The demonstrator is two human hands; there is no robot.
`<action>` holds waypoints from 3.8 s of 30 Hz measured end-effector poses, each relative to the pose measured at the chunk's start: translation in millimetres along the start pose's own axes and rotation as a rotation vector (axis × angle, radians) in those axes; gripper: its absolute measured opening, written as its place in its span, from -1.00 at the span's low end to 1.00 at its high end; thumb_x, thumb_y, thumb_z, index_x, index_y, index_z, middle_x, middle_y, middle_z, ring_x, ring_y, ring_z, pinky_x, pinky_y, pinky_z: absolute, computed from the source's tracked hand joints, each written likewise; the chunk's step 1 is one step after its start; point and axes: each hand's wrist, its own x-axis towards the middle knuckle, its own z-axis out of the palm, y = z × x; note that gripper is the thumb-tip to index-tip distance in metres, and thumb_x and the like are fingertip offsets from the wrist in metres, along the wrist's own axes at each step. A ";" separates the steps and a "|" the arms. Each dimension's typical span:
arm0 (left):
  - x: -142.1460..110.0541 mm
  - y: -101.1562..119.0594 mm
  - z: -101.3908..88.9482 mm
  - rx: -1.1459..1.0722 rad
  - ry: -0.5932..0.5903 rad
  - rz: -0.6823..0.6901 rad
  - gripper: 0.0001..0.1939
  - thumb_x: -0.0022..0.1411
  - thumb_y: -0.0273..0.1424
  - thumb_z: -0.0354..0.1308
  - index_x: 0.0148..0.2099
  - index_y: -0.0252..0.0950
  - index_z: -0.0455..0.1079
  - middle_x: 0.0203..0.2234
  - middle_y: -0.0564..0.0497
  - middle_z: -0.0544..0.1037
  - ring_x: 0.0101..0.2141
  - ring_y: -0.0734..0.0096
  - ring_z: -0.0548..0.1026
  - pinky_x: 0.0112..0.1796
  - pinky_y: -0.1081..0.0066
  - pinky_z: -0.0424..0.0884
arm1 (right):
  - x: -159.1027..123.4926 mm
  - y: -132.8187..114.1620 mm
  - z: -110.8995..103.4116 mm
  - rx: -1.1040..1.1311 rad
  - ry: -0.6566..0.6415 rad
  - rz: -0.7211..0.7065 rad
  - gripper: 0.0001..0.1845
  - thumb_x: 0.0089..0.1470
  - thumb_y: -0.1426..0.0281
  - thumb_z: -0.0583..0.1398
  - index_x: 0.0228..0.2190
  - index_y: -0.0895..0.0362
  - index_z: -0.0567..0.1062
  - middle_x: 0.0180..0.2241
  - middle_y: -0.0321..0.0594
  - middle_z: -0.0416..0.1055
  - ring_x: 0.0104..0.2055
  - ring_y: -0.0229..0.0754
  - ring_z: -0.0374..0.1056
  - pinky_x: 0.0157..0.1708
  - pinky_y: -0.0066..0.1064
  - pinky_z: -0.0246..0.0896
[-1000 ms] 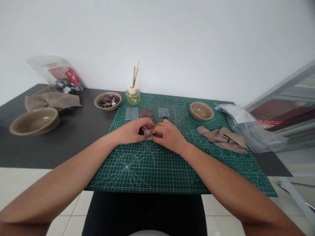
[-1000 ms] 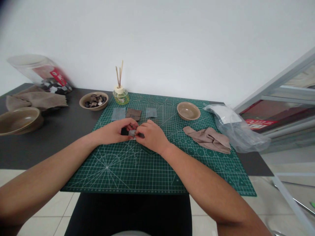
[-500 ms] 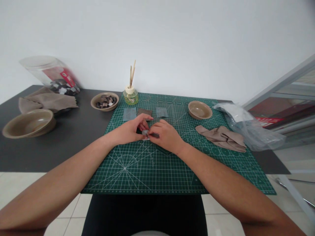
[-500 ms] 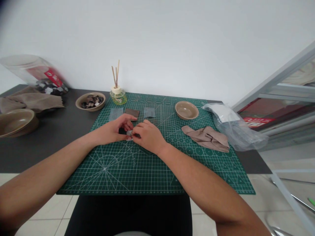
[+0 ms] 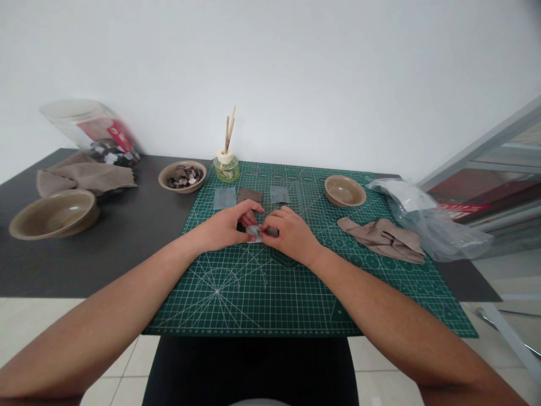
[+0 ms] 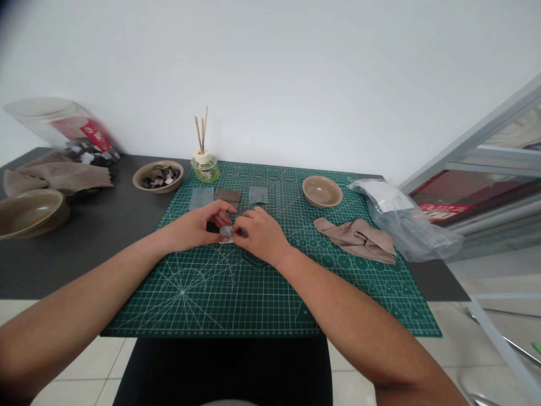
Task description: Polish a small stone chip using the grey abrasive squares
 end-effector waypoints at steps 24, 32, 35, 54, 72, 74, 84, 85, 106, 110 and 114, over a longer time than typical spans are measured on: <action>-2.4 2.6 0.6 0.014 -0.021 0.030 -0.52 0.18 -0.39 0.32 0.13 -0.17 0.31 -0.19 0.04 0.57 -0.14 0.28 0.57 -0.05 0.23 0.48 | 0.6 4.3 1.4 0.066 -0.027 -0.054 -0.89 0.16 0.47 0.36 -0.39 0.09 0.55 -0.26 -0.20 0.58 -0.21 -0.11 0.34 -0.06 -0.25 0.22; -1.8 0.6 0.0 0.007 -0.016 0.034 -0.48 0.17 -0.36 0.34 0.15 -0.18 0.30 -0.18 0.02 0.57 -0.13 0.26 0.58 -0.04 0.21 0.49 | -1.0 2.4 -0.7 0.121 -0.034 -0.114 -0.86 0.10 0.52 0.33 -0.43 0.07 0.52 -0.31 -0.26 0.55 -0.22 -0.12 0.34 -0.07 -0.25 0.20; -2.9 2.2 -0.5 0.030 -0.017 0.050 -0.50 0.17 -0.38 0.33 0.14 -0.18 0.31 -0.17 0.02 0.58 -0.12 0.26 0.57 -0.04 0.21 0.49 | -1.9 2.9 -5.2 0.107 -0.045 -0.083 -0.85 0.07 0.51 0.35 -0.45 0.07 0.50 -0.31 -0.24 0.52 -0.22 -0.11 0.30 -0.08 -0.26 0.20; -2.4 1.7 -0.7 0.017 -0.021 0.019 -0.54 0.16 -0.39 0.33 0.09 -0.19 0.32 -0.17 0.04 0.58 -0.12 0.27 0.57 -0.03 0.23 0.49 | 0.2 4.2 -4.3 0.113 -0.077 -0.092 -0.83 0.06 0.52 0.35 -0.44 0.07 0.47 -0.31 -0.25 0.52 -0.21 -0.10 0.33 -0.07 -0.24 0.20; -2.0 4.3 -0.6 0.058 -0.019 0.011 -0.59 0.18 -0.32 0.33 0.05 -0.18 0.36 -0.19 0.03 0.59 -0.14 0.25 0.57 -0.04 0.20 0.50 | 2.0 8.6 -7.7 0.086 -0.107 -0.147 -0.92 0.23 0.46 0.32 -0.34 0.08 0.59 -0.20 -0.20 0.62 -0.15 -0.09 0.42 -0.02 -0.20 0.19; -1.7 3.7 -0.8 0.063 -0.020 0.008 -0.59 0.17 -0.35 0.33 0.05 -0.18 0.36 -0.19 0.03 0.59 -0.13 0.25 0.57 -0.04 0.21 0.51 | 1.2 9.3 -9.7 0.083 -0.118 -0.139 -0.92 0.22 0.45 0.33 -0.35 0.08 0.59 -0.21 -0.20 0.62 -0.14 -0.09 0.41 -0.03 -0.20 0.20; -2.4 5.8 0.0 0.075 -0.017 0.009 -0.60 0.17 -0.34 0.31 0.05 -0.19 0.38 -0.18 0.02 0.58 -0.14 0.25 0.56 -0.06 0.21 0.50 | 1.7 11.9 -7.8 0.068 -0.109 -0.107 -0.95 0.25 0.45 0.33 -0.30 0.09 0.63 -0.18 -0.19 0.65 -0.13 -0.10 0.42 -0.01 -0.20 0.20; -2.3 6.0 0.1 0.073 -0.016 0.010 -0.61 0.17 -0.33 0.31 0.04 -0.20 0.38 -0.18 0.02 0.58 -0.14 0.25 0.56 -0.06 0.21 0.50 | 2.2 11.5 -6.8 0.069 -0.107 -0.113 -0.94 0.26 0.45 0.33 -0.29 0.09 0.63 -0.17 -0.19 0.65 -0.12 -0.10 0.43 -0.01 -0.19 0.20; -2.4 5.6 1.3 0.059 -0.004 0.010 -0.58 0.16 -0.33 0.34 0.04 -0.19 0.32 -0.15 0.01 0.57 -0.12 0.26 0.56 -0.03 0.20 0.50 | 2.3 6.9 -4.0 0.057 -0.091 -0.120 -0.92 0.23 0.45 0.31 -0.34 0.09 0.59 -0.22 -0.18 0.62 -0.15 -0.08 0.38 -0.03 -0.21 0.21; -2.5 5.7 0.5 0.053 -0.009 0.005 -0.58 0.15 -0.36 0.33 0.03 -0.18 0.32 -0.18 0.02 0.58 -0.12 0.23 0.57 -0.03 0.17 0.51 | 1.1 4.3 -4.4 0.073 -0.101 -0.156 -0.92 0.20 0.47 0.32 -0.36 0.07 0.59 -0.23 -0.20 0.61 -0.17 -0.09 0.38 -0.04 -0.20 0.21; -2.9 5.7 -0.1 0.061 -0.013 0.007 -0.59 0.15 -0.36 0.32 0.03 -0.18 0.33 -0.17 0.02 0.57 -0.12 0.23 0.57 -0.03 0.17 0.51 | -2.0 6.6 -9.5 0.076 -0.103 -0.151 -0.92 0.12 0.49 0.34 -0.37 0.07 0.57 -0.26 -0.20 0.58 -0.17 -0.07 0.36 -0.06 -0.20 0.23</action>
